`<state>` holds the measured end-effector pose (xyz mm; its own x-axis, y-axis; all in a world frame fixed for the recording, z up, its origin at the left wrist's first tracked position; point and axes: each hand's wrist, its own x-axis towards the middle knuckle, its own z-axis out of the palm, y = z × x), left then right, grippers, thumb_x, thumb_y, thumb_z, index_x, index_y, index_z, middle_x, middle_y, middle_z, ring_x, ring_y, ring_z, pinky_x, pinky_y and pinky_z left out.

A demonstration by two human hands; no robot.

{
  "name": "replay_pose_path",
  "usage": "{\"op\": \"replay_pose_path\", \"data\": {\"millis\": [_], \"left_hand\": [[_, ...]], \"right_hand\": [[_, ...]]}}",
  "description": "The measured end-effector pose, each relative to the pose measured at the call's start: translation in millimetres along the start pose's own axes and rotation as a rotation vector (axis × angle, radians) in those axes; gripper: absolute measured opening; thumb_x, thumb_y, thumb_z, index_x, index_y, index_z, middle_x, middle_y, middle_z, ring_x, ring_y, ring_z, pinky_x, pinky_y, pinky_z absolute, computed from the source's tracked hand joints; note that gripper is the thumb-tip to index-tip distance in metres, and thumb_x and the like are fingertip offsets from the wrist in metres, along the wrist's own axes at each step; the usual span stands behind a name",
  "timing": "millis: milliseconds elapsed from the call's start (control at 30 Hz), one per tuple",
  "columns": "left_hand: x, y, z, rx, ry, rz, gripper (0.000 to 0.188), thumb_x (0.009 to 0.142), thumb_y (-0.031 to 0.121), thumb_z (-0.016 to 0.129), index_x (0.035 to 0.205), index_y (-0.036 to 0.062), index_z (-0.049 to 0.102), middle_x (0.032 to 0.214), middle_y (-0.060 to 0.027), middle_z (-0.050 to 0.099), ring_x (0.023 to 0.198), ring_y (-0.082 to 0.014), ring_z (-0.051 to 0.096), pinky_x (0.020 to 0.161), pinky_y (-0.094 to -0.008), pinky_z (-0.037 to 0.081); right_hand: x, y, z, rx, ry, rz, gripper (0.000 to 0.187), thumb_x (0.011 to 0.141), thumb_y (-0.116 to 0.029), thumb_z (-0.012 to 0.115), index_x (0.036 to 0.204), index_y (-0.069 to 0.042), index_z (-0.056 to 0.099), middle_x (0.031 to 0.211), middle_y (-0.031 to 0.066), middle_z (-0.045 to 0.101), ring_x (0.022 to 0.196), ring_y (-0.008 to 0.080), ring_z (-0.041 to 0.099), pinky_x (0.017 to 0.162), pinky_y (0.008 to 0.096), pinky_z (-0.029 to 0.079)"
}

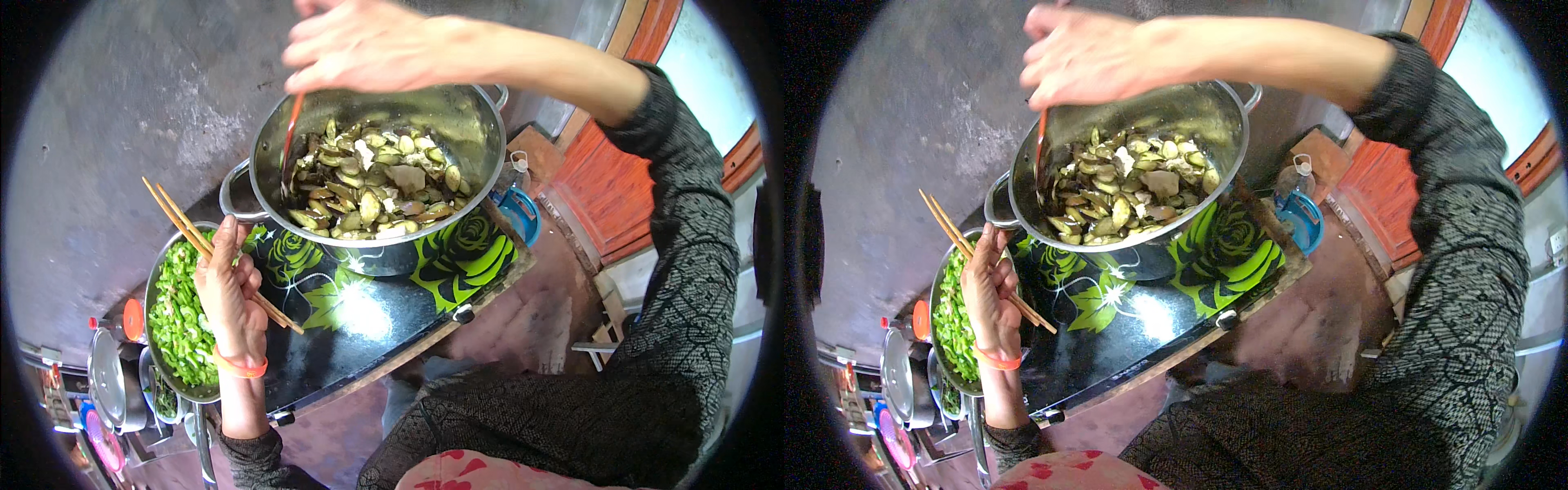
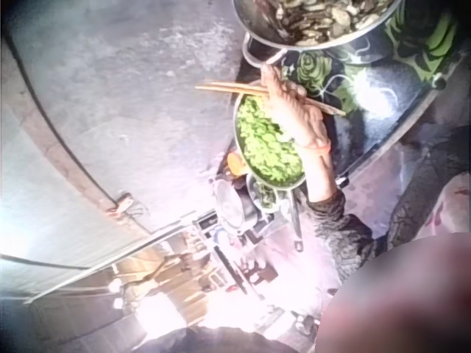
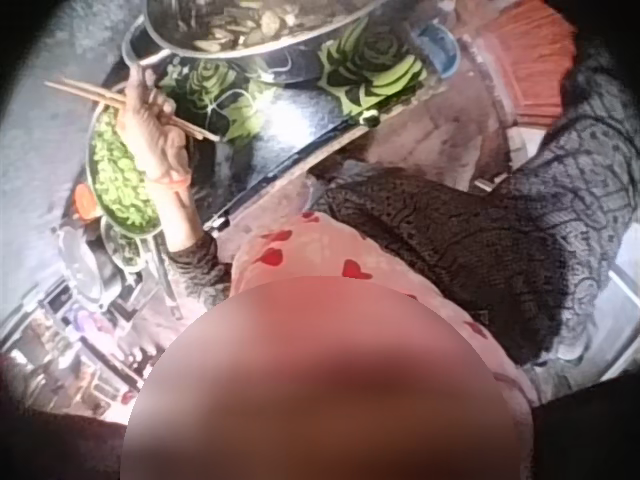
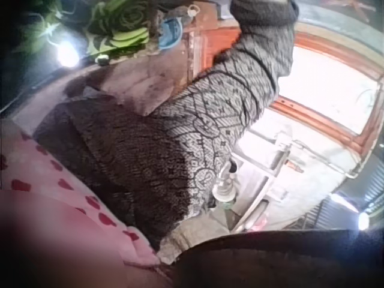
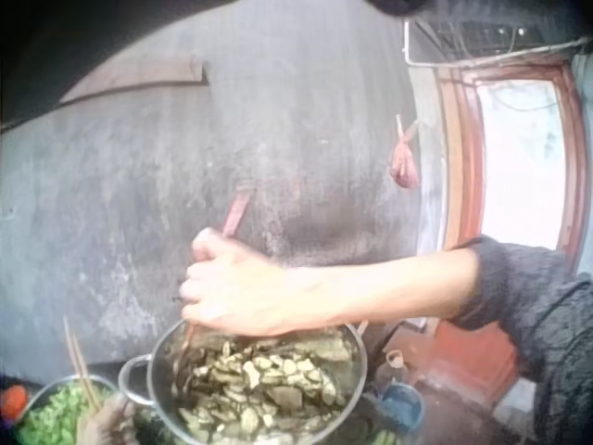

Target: The person stirs eggplant and tofu in a pot, adds seasoning, then adds leafy greens and continues stirring. The person uses a wooden spatula and chopsticks to mix the ingredients in the pot on a portable gas stove.

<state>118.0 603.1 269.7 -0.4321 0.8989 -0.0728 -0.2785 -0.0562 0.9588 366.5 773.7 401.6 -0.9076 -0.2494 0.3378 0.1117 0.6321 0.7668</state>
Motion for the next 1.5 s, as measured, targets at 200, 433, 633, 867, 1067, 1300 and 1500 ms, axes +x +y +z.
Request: {"op": "replay_pose_path", "data": {"millis": [200, 433, 633, 867, 1067, 1300, 1500], "left_hand": [[-2, 2, 3, 0.036, 0.016, -0.02, 0.029, 0.096, 0.028, 0.068, 0.115, 0.0066, 0.068, 0.108, -0.0066, 0.073, 0.048, 0.0006, 0.027, 0.04, -0.0167, 0.018], [-41, 8, -6, 0.094, 0.08, -0.001, 0.049, 0.097, 0.031, 0.067, 0.131, -0.0034, 0.059, 0.113, -0.0101, 0.071, 0.05, 0.001, 0.027, 0.042, -0.0158, 0.019], [-87, 10, -30, 0.145, 0.264, 0.151, 0.044, 0.103, 0.026, 0.057, 0.134, -0.0055, 0.056, 0.109, -0.0116, 0.069, 0.049, 0.0024, 0.028, 0.04, -0.0151, 0.016], [-119, -5, -43, 0.148, 0.229, 0.262, 0.045, 0.105, 0.029, 0.052, 0.131, -0.0081, 0.057, 0.106, -0.014, 0.067, 0.045, 0.0017, 0.029, 0.036, -0.015, 0.017], [-135, -7, -59, 0.182, 0.28, 0.262, 0.052, 0.105, 0.034, 0.054, 0.136, -0.007, 0.053, 0.112, -0.0128, 0.066, 0.048, 0.0011, 0.03, 0.037, -0.0159, 0.02], [-135, -18, -63, 0.123, 0.344, 0.251, 0.045, 0.106, 0.029, 0.051, 0.133, -0.0074, 0.056, 0.107, -0.014, 0.066, 0.047, 0.0015, 0.029, 0.037, -0.0144, 0.018], [-125, -24, -57, 0.054, 0.206, 0.206, 0.042, 0.107, 0.028, 0.05, 0.128, -0.0063, 0.06, 0.104, -0.0146, 0.068, 0.046, 0.0011, 0.03, 0.037, -0.0147, 0.019]], "right_hand": [[32, -47, 83, -0.005, -0.031, -0.213, 0.009, 0.076, -0.022, 0.062, 0.07, -0.015, 0.065, 0.08, 0.0, 0.064, 0.092, 0.0177, 0.058, 0.103, 0.0407, 0.032], [10, 18, 45, 0.472, -0.137, -0.3, 0.014, 0.078, -0.023, 0.068, 0.078, -0.009, 0.068, 0.076, 0.0045, 0.067, 0.084, 0.0252, 0.065, 0.093, 0.0452, 0.036], [-34, 55, -31, -0.03, -0.435, 0.004, 0.022, 0.075, -0.031, 0.065, 0.064, -0.012, 0.069, 0.063, 0.0066, 0.065, 0.065, 0.0257, 0.061, 0.081, 0.041, 0.033], [-46, 1, 77, -0.004, -0.552, 0.41, 0.012, 0.074, -0.02, 0.065, 0.063, -0.017, 0.068, 0.063, 0.0071, 0.067, 0.064, 0.0224, 0.062, 0.085, 0.0411, 0.035], [-50, 8, 100, 0.512, -0.445, 0.39, 0.018, 0.076, -0.024, 0.076, 0.078, -0.006, 0.073, 0.072, 0.0096, 0.069, 0.071, 0.0282, 0.067, 0.079, 0.0434, 0.044], [-42, 48, -65, 0.656, -0.646, 0.417, 0.017, 0.084, -0.025, 0.07, 0.076, -0.011, 0.076, 0.06, 0.0036, 0.065, 0.054, 0.0143, 0.051, 0.082, 0.0402, 0.034], [-36, -50, -65, 0.539, -0.675, 0.256, 0.018, 0.077, -0.03, 0.074, 0.077, -0.012, 0.073, 0.074, 0.0025, 0.064, 0.084, 0.0209, 0.062, 0.092, 0.0401, 0.035]]}}
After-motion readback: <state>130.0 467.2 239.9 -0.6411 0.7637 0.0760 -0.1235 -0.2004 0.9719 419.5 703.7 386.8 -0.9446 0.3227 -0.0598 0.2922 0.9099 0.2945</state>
